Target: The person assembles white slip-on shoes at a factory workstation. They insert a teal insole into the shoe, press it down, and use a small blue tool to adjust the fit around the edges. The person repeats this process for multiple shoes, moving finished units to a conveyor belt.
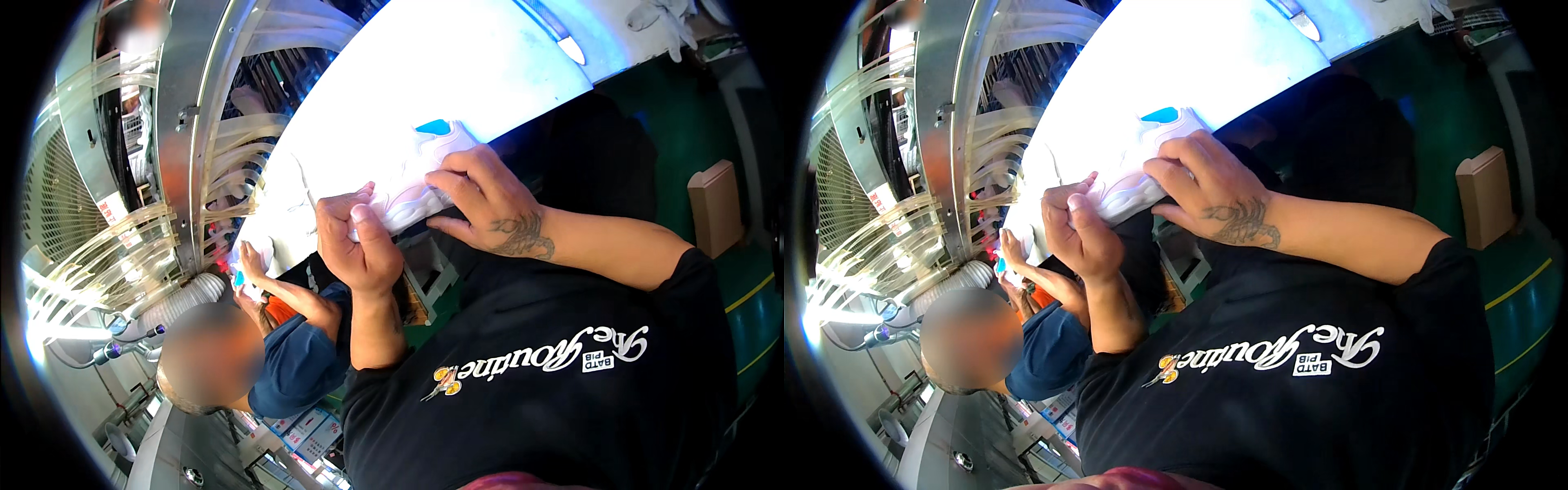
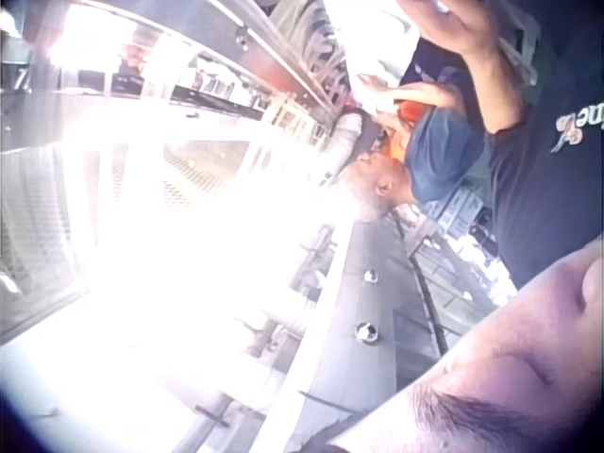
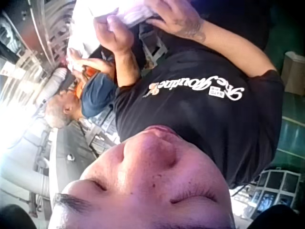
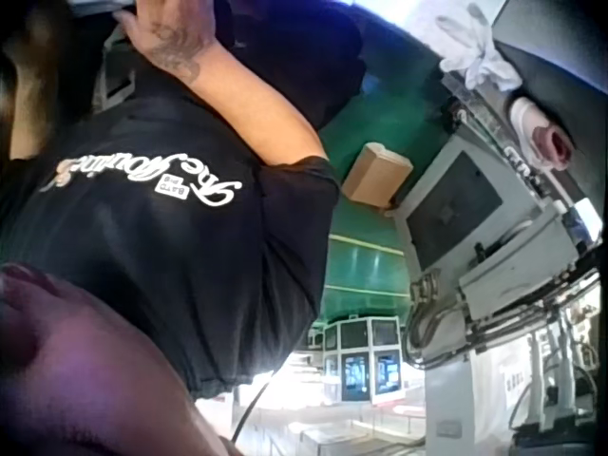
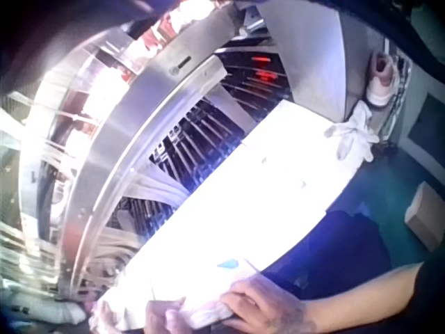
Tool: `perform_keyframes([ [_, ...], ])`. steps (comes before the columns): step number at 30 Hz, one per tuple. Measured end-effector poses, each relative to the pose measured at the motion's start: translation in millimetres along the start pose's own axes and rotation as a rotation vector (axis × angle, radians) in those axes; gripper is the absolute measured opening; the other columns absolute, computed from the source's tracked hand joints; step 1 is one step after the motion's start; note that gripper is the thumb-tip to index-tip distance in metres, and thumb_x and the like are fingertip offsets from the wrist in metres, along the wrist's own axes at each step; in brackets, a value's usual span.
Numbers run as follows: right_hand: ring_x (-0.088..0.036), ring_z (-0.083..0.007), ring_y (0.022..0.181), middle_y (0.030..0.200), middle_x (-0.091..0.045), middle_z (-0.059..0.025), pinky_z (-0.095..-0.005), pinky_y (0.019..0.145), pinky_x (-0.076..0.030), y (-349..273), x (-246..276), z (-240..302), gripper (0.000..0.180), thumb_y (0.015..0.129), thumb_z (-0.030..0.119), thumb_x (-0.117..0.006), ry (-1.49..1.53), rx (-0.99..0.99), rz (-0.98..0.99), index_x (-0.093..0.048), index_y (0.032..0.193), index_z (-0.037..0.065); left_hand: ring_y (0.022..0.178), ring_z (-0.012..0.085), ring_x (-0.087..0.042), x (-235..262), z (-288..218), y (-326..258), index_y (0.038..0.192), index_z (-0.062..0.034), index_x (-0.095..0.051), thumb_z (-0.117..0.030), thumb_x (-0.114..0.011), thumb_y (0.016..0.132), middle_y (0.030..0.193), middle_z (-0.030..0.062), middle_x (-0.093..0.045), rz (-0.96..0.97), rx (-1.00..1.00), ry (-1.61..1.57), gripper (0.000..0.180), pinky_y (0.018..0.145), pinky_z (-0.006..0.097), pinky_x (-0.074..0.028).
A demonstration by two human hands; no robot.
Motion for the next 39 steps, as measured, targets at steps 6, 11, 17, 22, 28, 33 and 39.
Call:
perform_keyframes([
  [6, -0.062, -0.036, 0.11, 0.119, -0.056, -0.0149, -0.0419, 0.092, -0.056, 5, -1, -5, 0.063, 0.073, 0.01, -0.096, 0.049, 0.041, 0.07, -0.061, 0.126, 0.004, 0.099, 0.0381, -0.061, -10, -17, 17, 0.108, 0.0046, -0.064, -0.009, -0.053, 0.108, 0.105, 0.0219, -0.063, -0.009, -0.181, 0.534, 0.017, 0.089, 0.048, -0.05],
  [11, -0.064, -0.0376, 0.104, 0.112, -0.059, -0.0141, -0.0446, 0.089, -0.056, 16, -1, 6, 0.056, 0.073, 0.004, -0.095, 0.165, -0.096, -0.039, -0.063, 0.119, 0.004, 0.098, 0.0375, -0.061, -14, -27, 21, 0.109, 0.0049, -0.066, -0.01, -0.053, 0.108, 0.104, 0.0219, -0.063, 0.002, -0.167, 0.58, 0.02, 0.088, 0.048, -0.051],
  [17, -0.064, -0.0358, 0.095, 0.099, -0.061, -0.0124, -0.0446, 0.083, -0.054, 27, 6, -4, 0.041, 0.072, 0.004, -0.089, 0.174, -0.057, 0.012, -0.061, 0.101, 0.005, 0.096, 0.0352, -0.062, -22, -24, 32, 0.107, 0.0043, -0.068, -0.012, -0.044, 0.112, 0.101, 0.019, -0.067, -0.019, -0.193, 0.598, 0.029, 0.088, 0.047, -0.051],
  [22, -0.067, -0.0318, 0.089, 0.094, -0.064, -0.0099, -0.0423, 0.078, -0.054, 47, 11, -26, 0.032, 0.077, 0.01, -0.086, 0.251, -0.075, 0.189, -0.062, 0.097, 0.006, 0.099, 0.0329, -0.061, -7, -19, 42, 0.114, 0.0009, -0.066, -0.048, -0.077, 0.097, 0.107, 0.0164, -0.064, 0.148, -0.264, 0.441, 0.053, 0.089, 0.047, -0.052],
  [28, -0.072, -0.0319, 0.092, 0.096, -0.071, -0.0101, -0.0436, 0.081, -0.054, 61, 5, -37, 0.041, 0.084, 0.022, -0.092, 0.374, -0.266, 0.312, -0.06, 0.105, 0.009, 0.104, 0.0364, -0.06, 3, -7, 46, 0.117, -0.0003, -0.064, -0.048, -0.108, 0.056, 0.113, 0.0189, -0.059, 0.264, -0.197, 0.511, 0.089, 0.088, 0.047, -0.054],
  [33, -0.071, -0.0294, 0.092, 0.104, -0.065, -0.0126, -0.0409, 0.08, -0.057, 68, -4, -30, 0.049, 0.083, 0.022, -0.092, 0.239, -0.333, 0.31, -0.056, 0.112, 0.008, 0.124, 0.0442, -0.053, -2, -4, 34, 0.131, 0.0031, -0.054, -0.026, -0.096, 0.079, 0.133, 0.0281, -0.05, 0.293, -0.015, 0.554, 0.073, 0.107, 0.053, -0.046],
  [39, -0.07, -0.0354, 0.106, 0.117, -0.063, -0.02, -0.0411, 0.089, -0.059, 79, -18, -27, 0.057, 0.087, 0.032, -0.091, -0.008, -0.355, 0.326, -0.057, 0.121, 0.002, 0.119, 0.0451, -0.053, -16, 28, 32, 0.122, 0.0027, -0.055, -0.024, -0.089, 0.08, 0.125, 0.0263, -0.052, 0.122, 0.148, 0.515, 0.061, 0.104, 0.053, -0.047],
])
Point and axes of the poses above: each hand's wrist, its own y-axis towards the middle knuckle, its own x-axis out of the back of the hand, z = x × y, the point moved 2 cm from there along y, towards the middle knuckle
